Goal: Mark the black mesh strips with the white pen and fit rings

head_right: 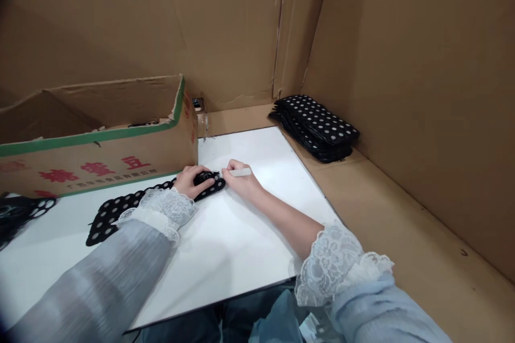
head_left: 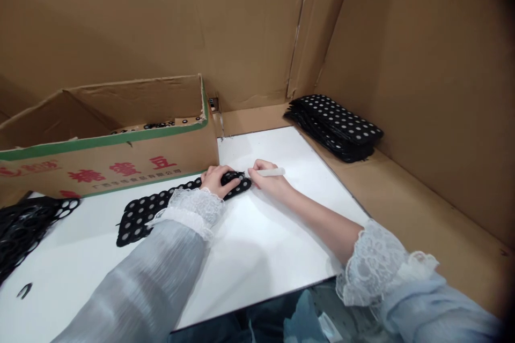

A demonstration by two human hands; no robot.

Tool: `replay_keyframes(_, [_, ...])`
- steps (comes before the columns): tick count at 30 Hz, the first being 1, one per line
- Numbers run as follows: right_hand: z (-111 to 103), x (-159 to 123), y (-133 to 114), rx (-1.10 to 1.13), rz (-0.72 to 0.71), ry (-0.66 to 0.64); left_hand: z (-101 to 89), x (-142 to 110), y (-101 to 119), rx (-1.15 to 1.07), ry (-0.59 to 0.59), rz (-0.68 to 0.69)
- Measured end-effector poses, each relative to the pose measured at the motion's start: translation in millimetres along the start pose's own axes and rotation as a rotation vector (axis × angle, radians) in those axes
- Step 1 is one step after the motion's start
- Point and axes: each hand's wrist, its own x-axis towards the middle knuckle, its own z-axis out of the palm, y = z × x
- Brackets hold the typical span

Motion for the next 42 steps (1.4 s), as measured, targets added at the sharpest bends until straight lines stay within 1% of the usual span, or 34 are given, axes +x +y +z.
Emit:
replay_keyframes(5, [1, -3, -3, 0.078, -0.083, -0.007, -2.7, -2, 9, 0.004, 0.052, -0.083])
replay_keyframes(7, [2, -4, -2, 0.088, -0.078, -0.021, -3.1, -2, 12, 0.002, 0.048, -0.093])
replay_keyframes(10, [4, -3, 0, 0.053, -0.059, -0.015, -2.3, -2, 13, 0.007, 0.033, -0.096])
replay_keyframes(15, [5, -4, 0, -0.054, -0.144, -0.005, 0.5, 0, 9, 0.019, 0.014, -0.093])
replay_keyframes(20, [2, -2, 2, -0.068, -0.141, 0.010, 1.1, -1, 8, 0.034, 0.015, -0.083])
replay_keyframes(22, [1, 1, 3, -0.010, -0.108, 0.003, 0.6, -2, 9, 0.032, 0.023, -0.078])
replay_keyframes(24, [-1, 3, 4, 0.057, -0.032, -0.012, 0.0, -3, 10, 0.026, 0.028, -0.075])
replay_keyframes(27, [-4, 6, 5, 0.126, 0.058, -0.066, 0.0, -4, 11, 0.014, 0.023, -0.066])
replay_keyframes(33, [-11, 11, 3, 0.197, 0.096, -0.167, 2.1, -6, 9, 0.039, -0.015, -0.016])
replay_keyframes(39, [-20, 13, 5, 0.240, 0.139, -0.328, 1.0, -3, 9, 0.029, -0.032, -0.007])
replay_keyframes(42, [-23, 13, 7, 0.228, 0.157, -0.333, -0.8, 0, 9, 0.009, -0.071, 0.001])
